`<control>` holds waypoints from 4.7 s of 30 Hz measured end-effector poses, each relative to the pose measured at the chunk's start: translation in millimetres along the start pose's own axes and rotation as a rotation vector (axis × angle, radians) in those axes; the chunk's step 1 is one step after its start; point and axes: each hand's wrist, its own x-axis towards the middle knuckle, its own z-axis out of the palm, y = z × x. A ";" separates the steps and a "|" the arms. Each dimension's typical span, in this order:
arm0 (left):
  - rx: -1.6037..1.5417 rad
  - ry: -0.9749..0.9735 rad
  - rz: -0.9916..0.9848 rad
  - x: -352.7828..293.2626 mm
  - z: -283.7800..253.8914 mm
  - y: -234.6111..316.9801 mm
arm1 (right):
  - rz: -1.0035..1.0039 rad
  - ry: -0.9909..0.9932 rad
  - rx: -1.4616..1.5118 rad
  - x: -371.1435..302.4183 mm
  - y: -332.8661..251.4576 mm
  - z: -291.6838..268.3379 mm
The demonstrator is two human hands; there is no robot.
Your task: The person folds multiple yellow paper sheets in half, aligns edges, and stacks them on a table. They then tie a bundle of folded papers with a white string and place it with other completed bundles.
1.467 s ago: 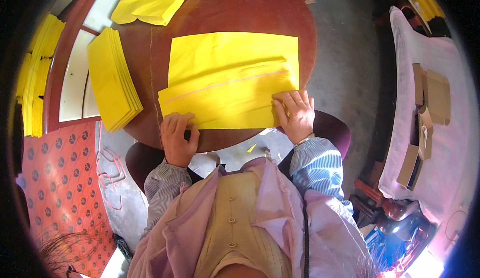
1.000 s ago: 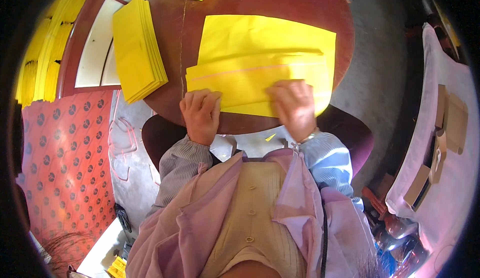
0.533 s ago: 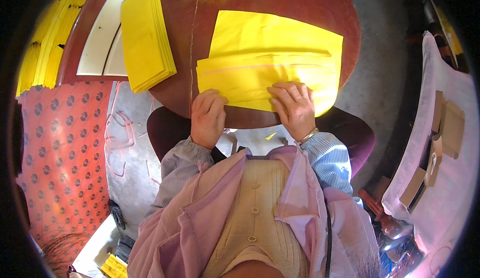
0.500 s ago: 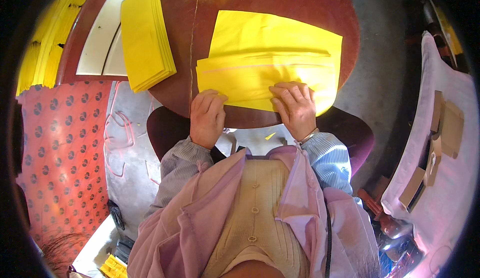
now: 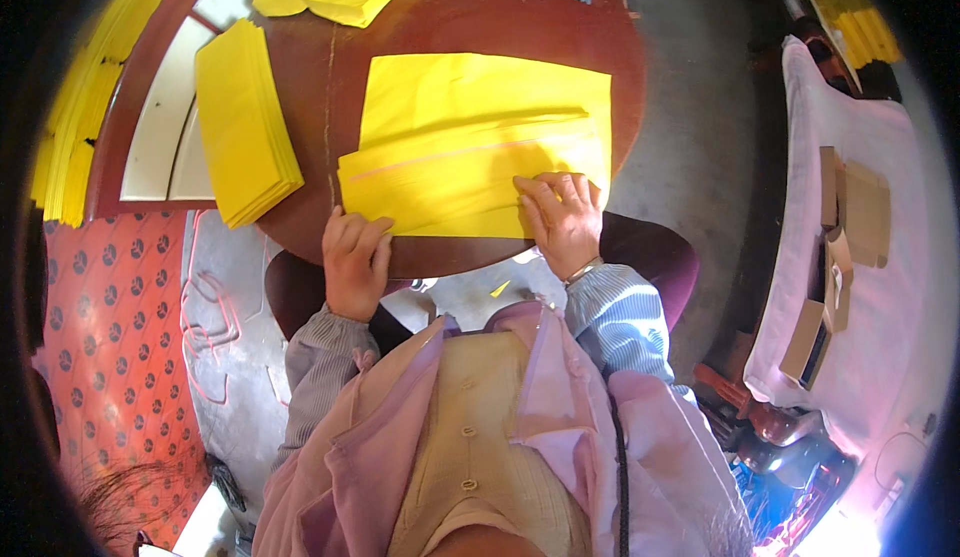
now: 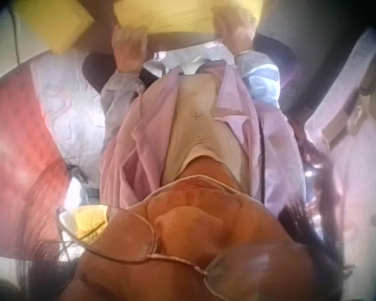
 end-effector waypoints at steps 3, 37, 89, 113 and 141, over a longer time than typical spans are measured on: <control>-0.016 -0.012 0.002 2.6 -5.0 1.2 | 0.044 0.026 -0.028 -2.3 7.9 -5.6; 0.319 -0.081 -0.074 68.8 92.1 31.9 | -0.068 -0.010 0.130 19.9 2.8 14.4; 0.356 -0.039 -0.081 67.0 98.4 30.3 | -0.129 0.010 0.016 36.2 41.4 9.8; 0.167 0.062 -0.051 41.3 34.9 14.5 | -0.185 -0.305 -0.224 60.4 54.0 47.7; 0.060 -0.045 0.011 72.9 89.6 49.7 | -0.167 -0.370 -0.187 66.1 48.3 41.8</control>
